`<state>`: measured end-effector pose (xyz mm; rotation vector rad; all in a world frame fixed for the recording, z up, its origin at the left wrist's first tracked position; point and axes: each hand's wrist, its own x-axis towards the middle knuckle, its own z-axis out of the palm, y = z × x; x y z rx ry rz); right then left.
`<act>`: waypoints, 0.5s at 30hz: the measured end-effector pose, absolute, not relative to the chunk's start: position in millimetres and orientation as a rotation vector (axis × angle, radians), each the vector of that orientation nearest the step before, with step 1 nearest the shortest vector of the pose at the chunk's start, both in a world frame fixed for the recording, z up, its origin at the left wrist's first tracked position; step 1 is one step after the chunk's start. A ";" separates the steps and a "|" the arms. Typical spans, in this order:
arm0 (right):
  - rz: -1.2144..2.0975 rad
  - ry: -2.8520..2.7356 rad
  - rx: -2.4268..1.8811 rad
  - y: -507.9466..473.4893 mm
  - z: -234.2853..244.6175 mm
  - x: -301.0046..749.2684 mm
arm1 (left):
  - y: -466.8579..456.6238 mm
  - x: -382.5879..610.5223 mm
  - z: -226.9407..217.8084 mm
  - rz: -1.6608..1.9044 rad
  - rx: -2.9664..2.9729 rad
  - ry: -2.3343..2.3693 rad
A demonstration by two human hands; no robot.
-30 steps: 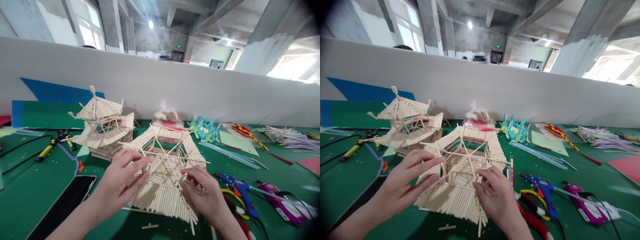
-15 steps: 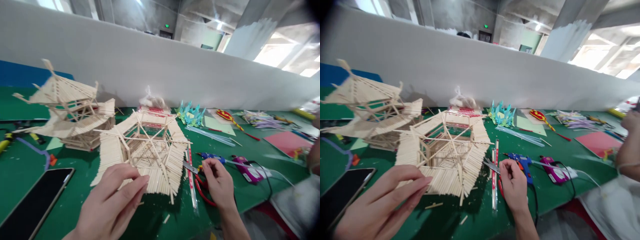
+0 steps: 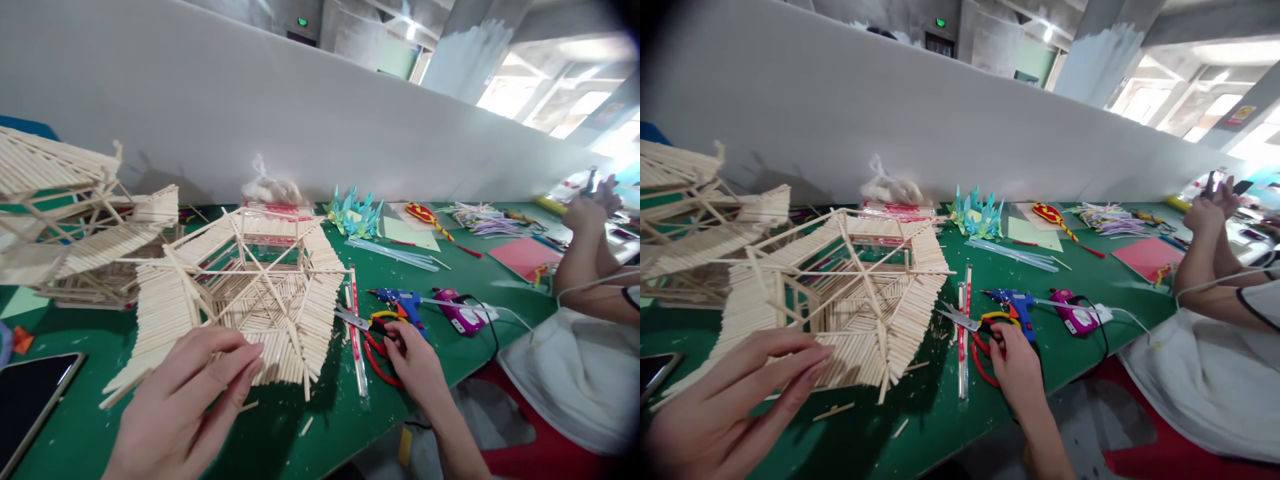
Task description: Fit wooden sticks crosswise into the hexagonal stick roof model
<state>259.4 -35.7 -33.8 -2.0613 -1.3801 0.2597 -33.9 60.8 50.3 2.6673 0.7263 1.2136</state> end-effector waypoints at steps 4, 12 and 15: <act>0.231 -1.429 -2.101 -32.6 -43.0 265.3 | 61.5 -36.4 46.8 1.177 2.685 0.761; 0.196 -1.647 -1.902 -27.6 -32.7 229.3 | 64.6 -37.3 40.7 1.080 2.826 0.737; 0.249 -1.863 -1.759 -21.1 -28.4 197.9 | 64.1 -36.6 38.7 1.113 2.789 0.764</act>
